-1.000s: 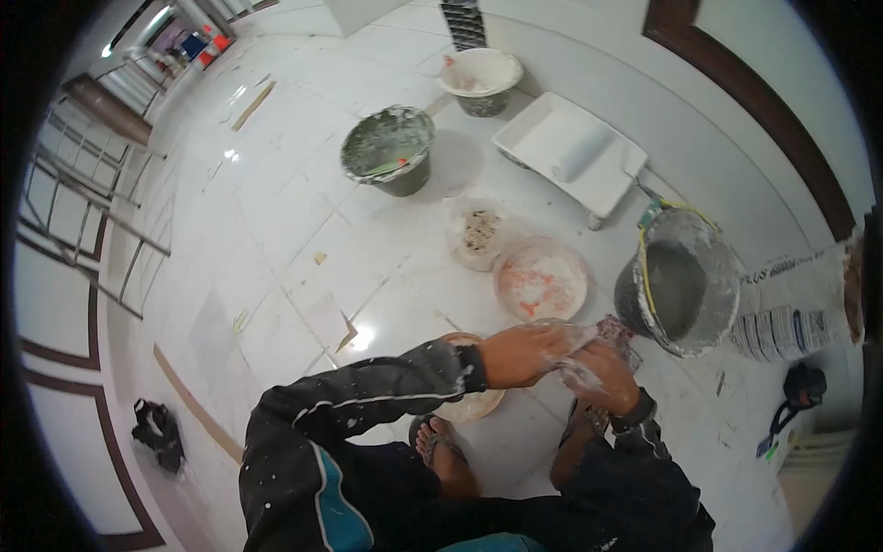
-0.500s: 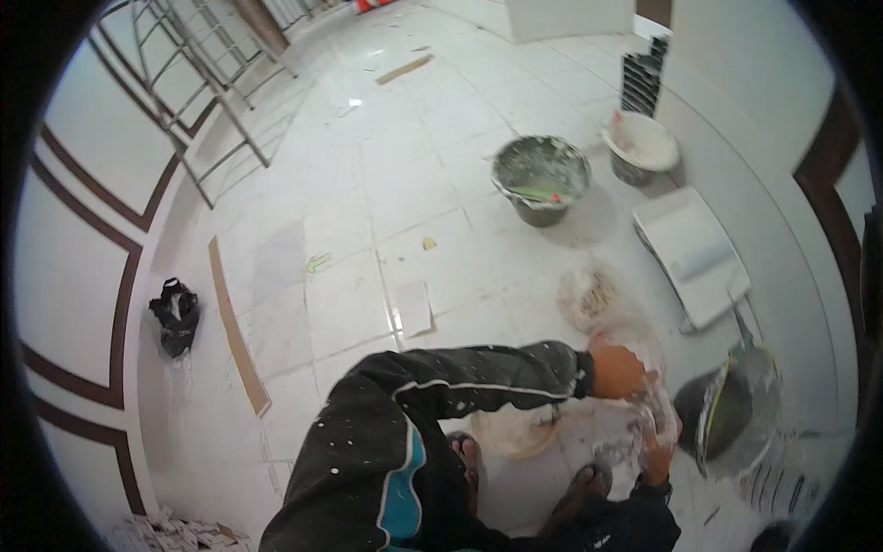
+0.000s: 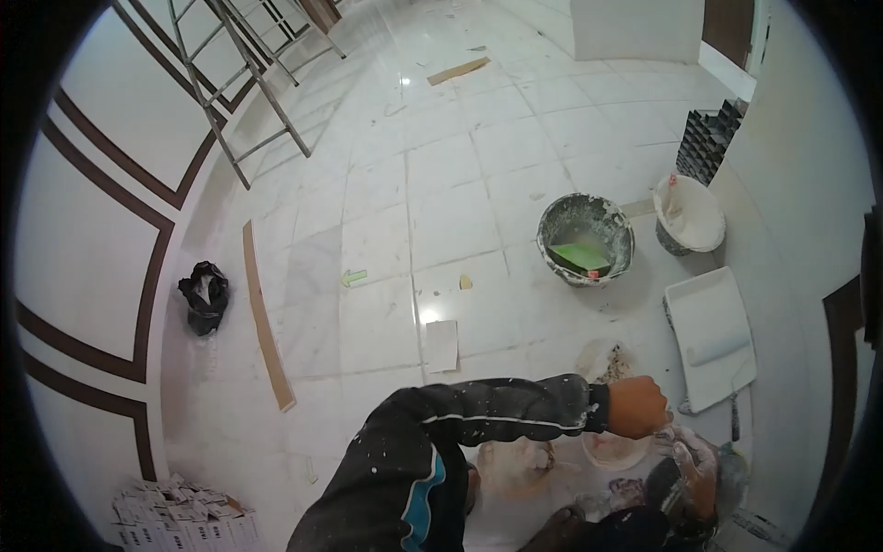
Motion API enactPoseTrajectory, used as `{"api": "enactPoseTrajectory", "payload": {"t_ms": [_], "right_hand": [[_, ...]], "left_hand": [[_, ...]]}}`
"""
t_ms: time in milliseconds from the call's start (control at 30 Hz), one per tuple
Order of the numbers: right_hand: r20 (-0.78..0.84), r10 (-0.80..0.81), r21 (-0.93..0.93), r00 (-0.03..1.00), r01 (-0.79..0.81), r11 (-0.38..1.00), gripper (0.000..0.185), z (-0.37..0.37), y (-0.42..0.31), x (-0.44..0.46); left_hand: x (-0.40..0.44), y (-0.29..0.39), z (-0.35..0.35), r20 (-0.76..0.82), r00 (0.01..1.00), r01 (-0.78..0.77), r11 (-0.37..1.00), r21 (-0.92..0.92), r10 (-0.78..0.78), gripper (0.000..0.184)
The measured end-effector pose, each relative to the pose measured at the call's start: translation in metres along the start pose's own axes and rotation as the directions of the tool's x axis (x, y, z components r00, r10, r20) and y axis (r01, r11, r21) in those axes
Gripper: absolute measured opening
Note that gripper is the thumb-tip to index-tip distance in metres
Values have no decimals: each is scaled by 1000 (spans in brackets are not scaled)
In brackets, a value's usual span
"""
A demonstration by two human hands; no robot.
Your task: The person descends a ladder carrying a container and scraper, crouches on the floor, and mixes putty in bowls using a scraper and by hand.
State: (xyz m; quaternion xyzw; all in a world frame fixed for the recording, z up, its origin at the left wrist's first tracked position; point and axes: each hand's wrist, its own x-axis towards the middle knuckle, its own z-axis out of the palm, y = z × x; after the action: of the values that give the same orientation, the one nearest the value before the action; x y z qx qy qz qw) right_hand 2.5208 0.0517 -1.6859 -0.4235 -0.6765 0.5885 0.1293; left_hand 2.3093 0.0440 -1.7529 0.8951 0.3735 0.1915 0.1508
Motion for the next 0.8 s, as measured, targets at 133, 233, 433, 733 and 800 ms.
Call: {"api": "enactPoseTrajectory", "payload": {"t_ms": [133, 233, 433, 733, 800], "right_hand": [[-80, 60, 238, 995, -39, 971, 45, -2, -35, -22], [-136, 14, 80, 991, -3, 997, 48, 25, -102, -46], [-197, -73, -137, 978, 47, 989, 46, 85, -111, -120], [38, 288, 239, 957, -288, 927, 74, 123, -177, -194], [103, 226, 304, 969, -247, 920, 65, 114, -229, -199]], "left_hand": [[4, 46, -45, 8, 937, 345, 923, -171, -349, 18], [2, 123, -55, 9, 705, 487, 475, -733, -709, 43], [-12, 298, -72, 56, 270, 119, -25, -993, -961, 50], [-60, 372, -159, 406, -53, -192, -389, -901, -912, 49], [-60, 388, -176, 524, -20, -181, -512, -839, -852, 52]]}}
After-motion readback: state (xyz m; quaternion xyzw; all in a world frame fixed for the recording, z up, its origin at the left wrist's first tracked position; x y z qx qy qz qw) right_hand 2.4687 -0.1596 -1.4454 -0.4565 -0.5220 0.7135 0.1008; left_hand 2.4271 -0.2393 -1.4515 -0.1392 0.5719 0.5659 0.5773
